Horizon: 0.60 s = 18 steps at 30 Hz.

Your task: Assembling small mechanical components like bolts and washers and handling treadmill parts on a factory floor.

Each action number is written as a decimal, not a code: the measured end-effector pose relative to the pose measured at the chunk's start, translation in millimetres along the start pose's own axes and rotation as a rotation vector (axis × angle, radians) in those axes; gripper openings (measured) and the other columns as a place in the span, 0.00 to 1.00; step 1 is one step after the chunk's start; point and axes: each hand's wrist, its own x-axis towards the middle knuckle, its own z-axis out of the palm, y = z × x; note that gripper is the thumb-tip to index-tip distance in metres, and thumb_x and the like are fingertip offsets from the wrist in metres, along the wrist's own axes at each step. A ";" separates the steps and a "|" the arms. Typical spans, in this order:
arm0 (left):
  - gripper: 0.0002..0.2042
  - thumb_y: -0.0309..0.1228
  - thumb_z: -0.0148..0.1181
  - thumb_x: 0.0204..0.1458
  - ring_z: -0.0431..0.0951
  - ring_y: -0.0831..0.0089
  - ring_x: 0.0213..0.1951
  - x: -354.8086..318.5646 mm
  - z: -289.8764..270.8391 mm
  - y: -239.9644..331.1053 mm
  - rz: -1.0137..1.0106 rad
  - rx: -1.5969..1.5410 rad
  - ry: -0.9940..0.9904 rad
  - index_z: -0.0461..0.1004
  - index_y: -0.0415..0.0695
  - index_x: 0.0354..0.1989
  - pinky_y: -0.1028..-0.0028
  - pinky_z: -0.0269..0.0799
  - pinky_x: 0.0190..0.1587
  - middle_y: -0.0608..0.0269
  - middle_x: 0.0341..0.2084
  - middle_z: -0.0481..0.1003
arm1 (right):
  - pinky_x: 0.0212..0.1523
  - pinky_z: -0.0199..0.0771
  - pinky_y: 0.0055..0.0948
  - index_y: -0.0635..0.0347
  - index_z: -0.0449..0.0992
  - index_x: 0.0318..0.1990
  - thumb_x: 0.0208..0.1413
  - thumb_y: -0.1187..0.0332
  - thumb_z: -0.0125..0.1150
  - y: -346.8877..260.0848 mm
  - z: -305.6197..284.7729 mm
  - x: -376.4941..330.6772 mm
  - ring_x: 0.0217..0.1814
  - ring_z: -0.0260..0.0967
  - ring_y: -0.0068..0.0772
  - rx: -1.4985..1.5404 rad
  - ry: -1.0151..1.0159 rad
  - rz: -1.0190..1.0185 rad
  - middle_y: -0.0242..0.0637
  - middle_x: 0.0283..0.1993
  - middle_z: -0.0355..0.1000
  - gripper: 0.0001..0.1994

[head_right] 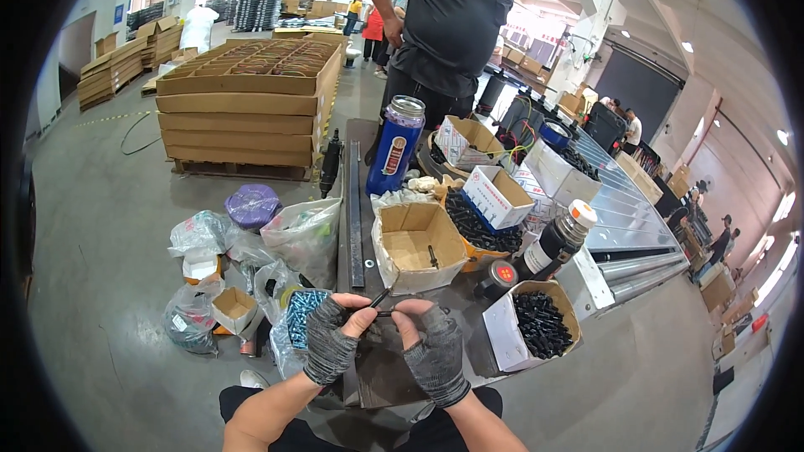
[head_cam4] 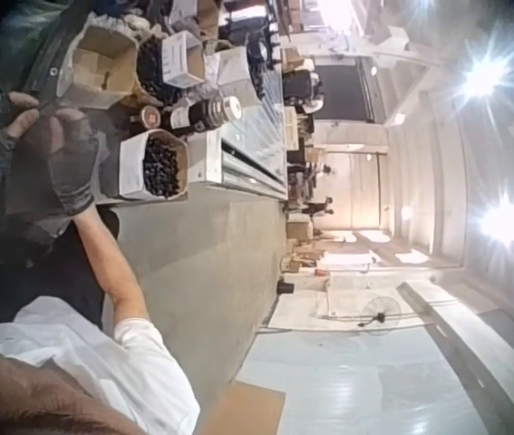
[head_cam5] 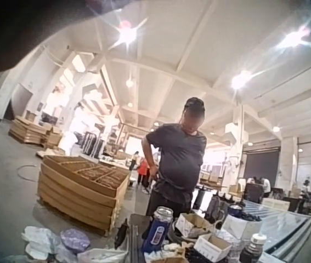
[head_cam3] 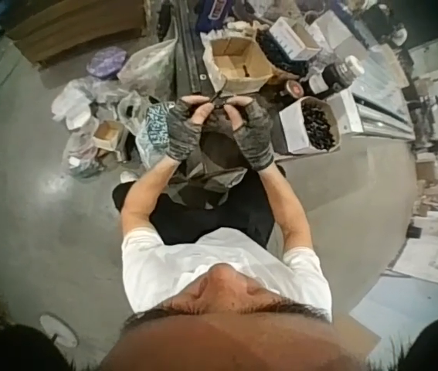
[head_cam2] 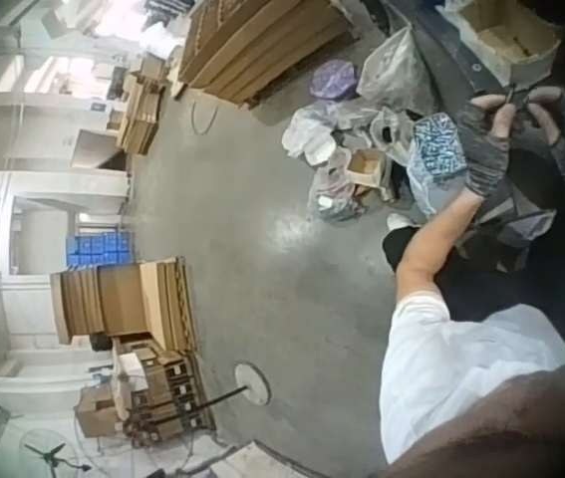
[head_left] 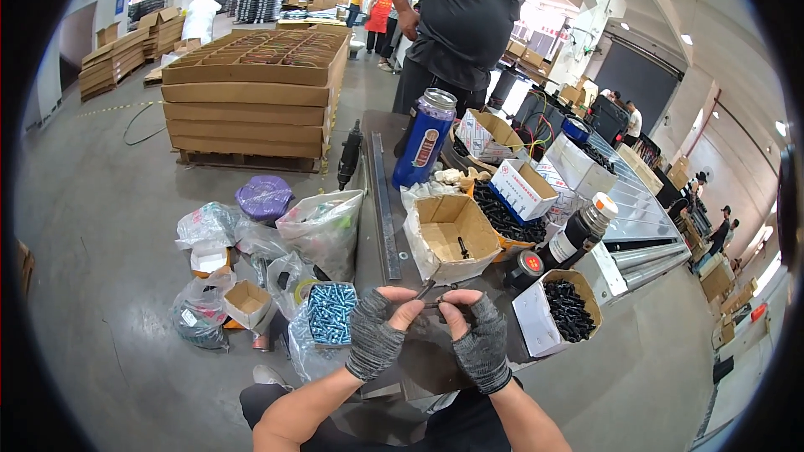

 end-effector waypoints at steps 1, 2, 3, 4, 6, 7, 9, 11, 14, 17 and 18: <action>0.09 0.29 0.68 0.55 0.79 0.76 0.36 1.1 -1.6 -4.4 0.002 -0.014 0.021 0.79 0.40 0.40 0.75 0.74 0.41 0.62 0.33 0.80 | 0.44 0.75 0.26 0.63 0.76 0.42 0.60 0.76 0.62 -0.7 3.7 0.0 0.44 0.74 0.25 0.001 -0.006 -0.005 0.37 0.41 0.78 0.05; 0.09 0.29 0.68 0.55 0.79 0.76 0.37 1.8 -2.4 -6.2 0.003 -0.029 0.043 0.79 0.39 0.40 0.75 0.74 0.41 0.62 0.33 0.80 | 0.45 0.75 0.26 0.63 0.75 0.42 0.60 0.77 0.62 -1.1 7.6 0.2 0.43 0.75 0.25 0.002 0.011 -0.085 0.38 0.42 0.78 0.05; 0.09 0.29 0.68 0.55 0.79 0.76 0.37 1.7 -2.9 -6.7 0.005 -0.031 0.051 0.79 0.39 0.40 0.75 0.74 0.41 0.62 0.33 0.80 | 0.45 0.75 0.26 0.64 0.75 0.42 0.60 0.78 0.61 -1.9 10.2 0.3 0.43 0.75 0.26 0.003 0.027 -0.167 0.39 0.42 0.78 0.04; 0.09 0.30 0.68 0.55 0.78 0.76 0.37 1.7 -2.9 -6.1 -0.016 -0.061 0.041 0.79 0.39 0.40 0.75 0.73 0.42 0.62 0.33 0.80 | 0.45 0.75 0.26 0.64 0.75 0.42 0.60 0.78 0.61 -3.1 10.7 0.1 0.43 0.75 0.26 0.004 0.020 -0.172 0.39 0.42 0.78 0.04; 0.09 0.30 0.68 0.56 0.78 0.77 0.37 2.3 -4.3 -3.4 -0.033 -0.092 0.038 0.79 0.39 0.40 0.75 0.73 0.42 0.63 0.32 0.80 | 0.46 0.75 0.27 0.64 0.74 0.42 0.61 0.77 0.60 -6.8 10.5 -0.4 0.43 0.75 0.28 -0.146 -0.006 -0.278 0.42 0.44 0.78 0.03; 0.09 0.30 0.67 0.56 0.78 0.77 0.37 2.3 -5.3 -1.4 -0.060 -0.101 0.023 0.79 0.39 0.41 0.75 0.73 0.41 0.63 0.32 0.80 | 0.46 0.75 0.27 0.64 0.74 0.42 0.61 0.77 0.60 -9.6 10.9 -0.9 0.43 0.75 0.28 -0.145 -0.011 -0.284 0.42 0.44 0.78 0.03; 0.10 0.31 0.66 0.57 0.77 0.78 0.36 3.1 -7.1 -0.7 -0.083 -0.163 0.007 0.79 0.39 0.42 0.76 0.73 0.41 0.65 0.33 0.80 | 0.47 0.75 0.28 0.63 0.73 0.41 0.62 0.77 0.59 -15.1 11.0 -1.9 0.44 0.74 0.28 0.082 0.001 -0.085 0.42 0.45 0.78 0.03; 0.10 0.32 0.66 0.57 0.77 0.78 0.36 3.6 -10.3 5.7 -0.088 -0.122 -0.021 0.79 0.39 0.43 0.76 0.73 0.41 0.64 0.33 0.80 | 0.47 0.74 0.27 0.63 0.73 0.41 0.62 0.77 0.59 -18.5 7.9 2.8 0.45 0.74 0.28 0.100 0.026 -0.081 0.41 0.45 0.78 0.02; 0.11 0.33 0.65 0.58 0.77 0.78 0.37 2.5 -13.2 10.3 -0.106 -0.100 -0.091 0.79 0.38 0.43 0.75 0.73 0.41 0.64 0.33 0.80 | 0.49 0.73 0.26 0.63 0.72 0.42 0.63 0.76 0.59 -14.3 3.8 10.9 0.44 0.73 0.26 0.113 0.070 -0.060 0.38 0.44 0.77 0.03; 0.11 0.33 0.65 0.59 0.76 0.79 0.37 1.2 -12.8 10.4 -0.099 -0.102 -0.142 0.78 0.39 0.43 0.77 0.72 0.43 0.65 0.33 0.80 | 0.49 0.74 0.26 0.63 0.72 0.44 0.62 0.76 0.60 -14.7 -0.8 21.3 0.45 0.73 0.25 0.132 -0.036 0.003 0.38 0.44 0.77 0.05; 0.09 0.31 0.65 0.59 0.75 0.80 0.37 0.4 -12.6 10.5 -0.079 -0.080 -0.150 0.78 0.39 0.43 0.78 0.71 0.44 0.67 0.33 0.79 | 0.49 0.75 0.26 0.63 0.72 0.44 0.62 0.77 0.60 -17.8 -3.2 24.0 0.46 0.74 0.25 0.174 -0.089 0.041 0.38 0.43 0.77 0.06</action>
